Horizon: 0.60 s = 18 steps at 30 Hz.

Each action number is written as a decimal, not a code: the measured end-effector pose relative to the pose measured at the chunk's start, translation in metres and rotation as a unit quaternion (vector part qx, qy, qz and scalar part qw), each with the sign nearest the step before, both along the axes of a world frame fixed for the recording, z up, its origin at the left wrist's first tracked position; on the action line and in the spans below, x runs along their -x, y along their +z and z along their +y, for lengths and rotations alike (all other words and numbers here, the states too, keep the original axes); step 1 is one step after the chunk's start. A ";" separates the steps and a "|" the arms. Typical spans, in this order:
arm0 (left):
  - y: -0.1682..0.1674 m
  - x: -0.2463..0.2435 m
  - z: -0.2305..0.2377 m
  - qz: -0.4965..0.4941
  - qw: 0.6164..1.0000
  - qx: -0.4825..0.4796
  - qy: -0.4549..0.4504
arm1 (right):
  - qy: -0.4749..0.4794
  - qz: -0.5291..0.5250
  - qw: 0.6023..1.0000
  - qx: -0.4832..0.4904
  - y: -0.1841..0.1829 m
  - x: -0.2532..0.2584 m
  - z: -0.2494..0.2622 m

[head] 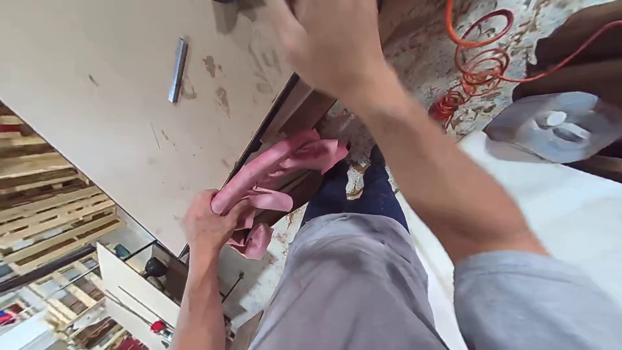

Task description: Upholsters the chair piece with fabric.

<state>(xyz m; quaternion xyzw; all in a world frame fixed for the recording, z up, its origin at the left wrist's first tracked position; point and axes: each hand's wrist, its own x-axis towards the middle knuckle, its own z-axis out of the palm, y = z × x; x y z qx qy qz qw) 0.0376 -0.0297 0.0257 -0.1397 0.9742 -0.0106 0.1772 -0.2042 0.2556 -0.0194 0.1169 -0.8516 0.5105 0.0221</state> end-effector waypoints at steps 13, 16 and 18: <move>-0.005 -0.067 -0.053 0.036 0.997 -0.045 -0.055 | 0.083 -0.222 0.965 0.113 -0.163 -0.270 -0.085; -0.004 -0.087 -0.058 0.037 0.997 -0.044 -0.057 | 0.087 -0.204 0.966 0.129 -0.153 -0.284 -0.099; -0.004 -0.093 -0.058 0.043 0.997 -0.042 -0.041 | 0.092 -0.194 0.968 0.130 -0.149 -0.287 -0.102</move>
